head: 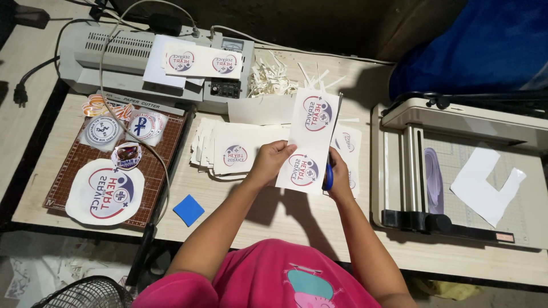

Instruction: The person uses scissors to cut out printed logos from sheets of paper. They repeatedly pick up a sheet, cut around the logo, and place the cut-out piece on the table. The task is performed at a workbench with a paper cutter and other crafting tools visible.

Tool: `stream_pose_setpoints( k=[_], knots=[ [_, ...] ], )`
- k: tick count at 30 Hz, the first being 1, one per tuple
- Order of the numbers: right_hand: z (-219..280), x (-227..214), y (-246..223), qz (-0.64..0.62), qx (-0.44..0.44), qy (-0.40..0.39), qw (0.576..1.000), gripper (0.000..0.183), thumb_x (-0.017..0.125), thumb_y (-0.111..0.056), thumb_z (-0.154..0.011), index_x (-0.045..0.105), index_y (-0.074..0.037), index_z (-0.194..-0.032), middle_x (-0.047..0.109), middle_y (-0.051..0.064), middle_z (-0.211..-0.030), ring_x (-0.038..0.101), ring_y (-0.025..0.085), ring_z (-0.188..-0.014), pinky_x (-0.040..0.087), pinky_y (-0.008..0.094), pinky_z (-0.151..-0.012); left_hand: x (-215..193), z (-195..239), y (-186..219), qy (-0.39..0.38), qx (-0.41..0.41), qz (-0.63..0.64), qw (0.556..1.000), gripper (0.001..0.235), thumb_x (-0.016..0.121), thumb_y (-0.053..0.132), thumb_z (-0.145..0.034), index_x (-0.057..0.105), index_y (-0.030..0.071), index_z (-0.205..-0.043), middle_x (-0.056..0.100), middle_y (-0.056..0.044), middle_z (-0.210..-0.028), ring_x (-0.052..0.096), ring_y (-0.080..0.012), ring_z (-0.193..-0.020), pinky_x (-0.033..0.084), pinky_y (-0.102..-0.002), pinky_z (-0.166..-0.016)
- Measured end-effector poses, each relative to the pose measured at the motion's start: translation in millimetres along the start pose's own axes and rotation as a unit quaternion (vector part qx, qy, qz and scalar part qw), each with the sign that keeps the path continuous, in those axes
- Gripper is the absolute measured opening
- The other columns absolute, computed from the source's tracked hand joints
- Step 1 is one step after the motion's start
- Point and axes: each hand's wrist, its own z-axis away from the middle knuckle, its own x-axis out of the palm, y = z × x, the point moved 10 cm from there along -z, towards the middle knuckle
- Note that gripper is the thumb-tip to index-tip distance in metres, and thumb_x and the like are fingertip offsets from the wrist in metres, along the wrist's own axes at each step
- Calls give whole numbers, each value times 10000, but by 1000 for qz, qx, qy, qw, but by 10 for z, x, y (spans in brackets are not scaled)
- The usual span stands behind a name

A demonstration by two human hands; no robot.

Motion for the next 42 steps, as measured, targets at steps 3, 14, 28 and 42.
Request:
stream_pose_setpoints(
  k=[3,14,28,42],
  knots=[
    [36,-44,184,-38,20,14,999,524,733,-144,-919,569,54,-1375,709,115,-1146,668,160,-1000,546,284,-868,-45,-10,-45,3,13,-19,1000,228,652,184,-1019,746,-18,-973,686,22,-760,565,-17,-660,488,-218,-566],
    [292,-287,845,28,177,7,984,664,694,-376,-922,450,-49,-1445,654,86,-1021,664,159,-837,558,288,-682,-322,-7,-504,67,-8,-4,998,232,616,203,-1019,717,-3,-1053,728,0,-849,627,-36,-721,529,-218,-640],
    [602,-1193,1052,289,19,297,910,687,825,-138,-878,455,8,-1439,647,216,-1273,637,317,-1149,516,367,-960,486,-217,-1875,62,-162,-315,933,311,505,350,-1054,629,106,-1199,732,-146,-1082,691,-337,-959,505,-421,-817],
    [595,-1107,1151,435,-29,271,858,748,880,-238,-770,513,-17,-1382,628,187,-1141,566,395,-1119,407,505,-996,1082,-880,-1481,85,68,-378,919,161,597,128,-956,709,14,-973,711,-196,-1000,661,-375,-936,531,-461,-876]
  ],
)
